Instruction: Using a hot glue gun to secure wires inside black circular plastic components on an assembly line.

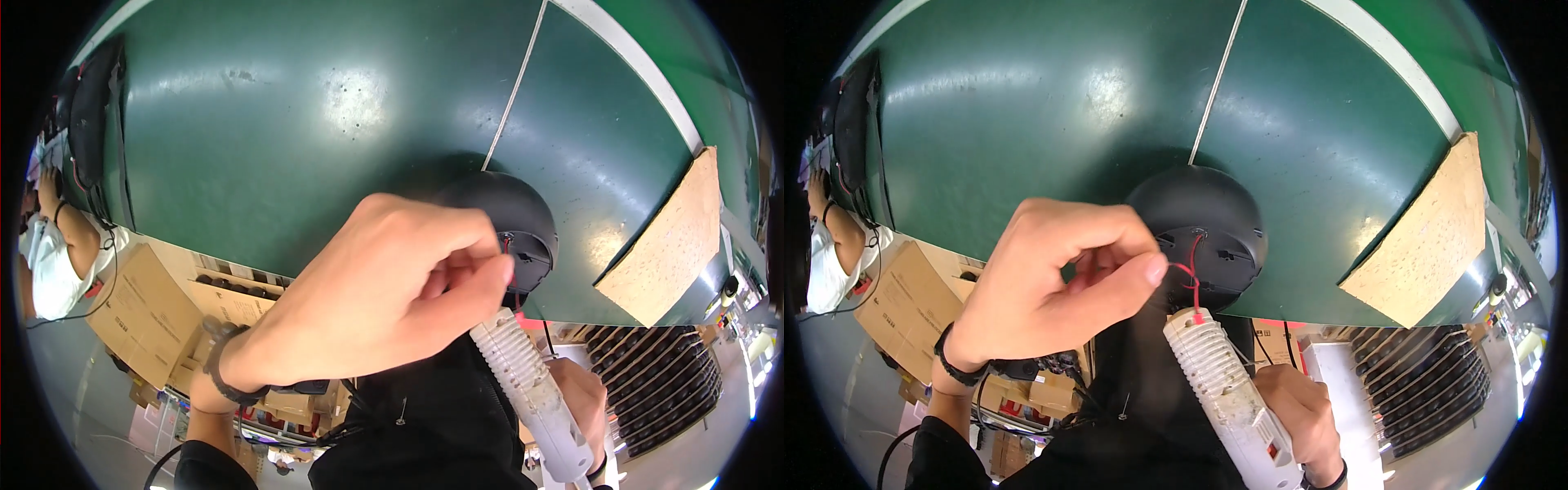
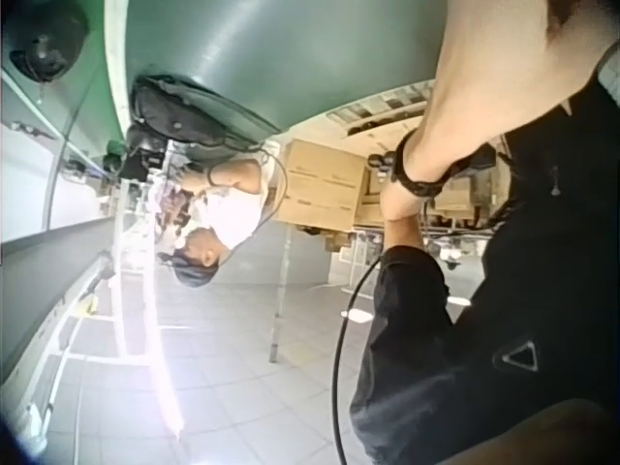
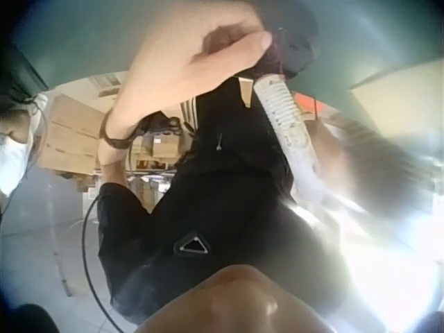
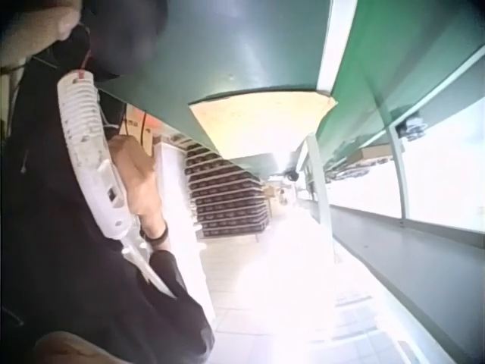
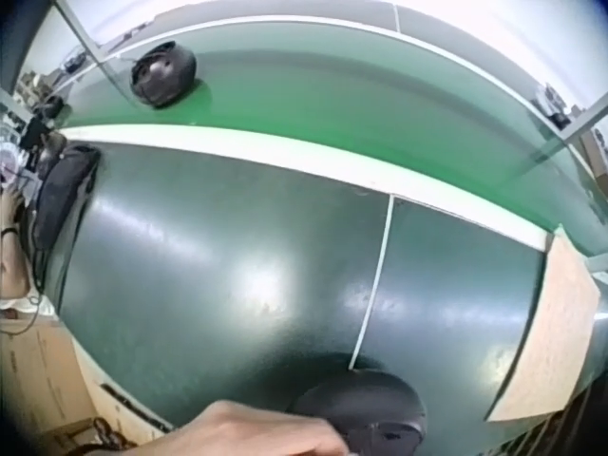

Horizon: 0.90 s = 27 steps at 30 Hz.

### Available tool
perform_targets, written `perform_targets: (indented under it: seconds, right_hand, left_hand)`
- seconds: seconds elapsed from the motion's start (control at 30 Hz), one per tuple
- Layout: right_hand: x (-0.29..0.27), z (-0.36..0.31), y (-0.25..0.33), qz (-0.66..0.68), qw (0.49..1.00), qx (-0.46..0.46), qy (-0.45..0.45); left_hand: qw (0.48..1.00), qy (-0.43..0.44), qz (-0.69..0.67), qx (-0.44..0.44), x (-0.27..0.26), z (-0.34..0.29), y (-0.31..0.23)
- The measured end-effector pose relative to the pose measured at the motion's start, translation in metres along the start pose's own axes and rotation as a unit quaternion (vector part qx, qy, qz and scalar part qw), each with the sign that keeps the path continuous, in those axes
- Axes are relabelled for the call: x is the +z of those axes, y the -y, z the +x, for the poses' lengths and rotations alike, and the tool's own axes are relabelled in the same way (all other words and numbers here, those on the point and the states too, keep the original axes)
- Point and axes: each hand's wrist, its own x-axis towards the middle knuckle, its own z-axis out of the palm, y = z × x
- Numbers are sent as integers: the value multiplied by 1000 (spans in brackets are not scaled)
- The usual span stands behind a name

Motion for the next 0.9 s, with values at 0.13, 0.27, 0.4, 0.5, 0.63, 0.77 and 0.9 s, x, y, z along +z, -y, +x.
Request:
perform_targets:
  seconds: [0.13,0.27,0.4,0.5,0.63,0.77,0.9]
  right_hand:
    - [5,-2,-1,-38,999,-10,-6]
    - [7,-5,2,-43,999,22,-10]
    - [8,-2,5,-60,998,2,-20]
    - [8,-2,6,-60,998,3,-15]
    - [5,-4,8,-51,998,20,4]
    - [4,-10,9,-74,996,44,3]
    - [6,-10,3,-61,998,24,-15]
  left_hand:
    - [1000,-14,-15,5,6,6,5]
    - [999,-16,-26,-11,7,5,6]
    - [1000,-13,-26,-10,6,3,7]
    - [1000,-6,-14,-4,2,1,5]
    - [999,44,-2,6,-9,-6,8]
    - [985,170,36,18,-32,-18,17]
    - [969,240,52,-19,-35,-35,35]
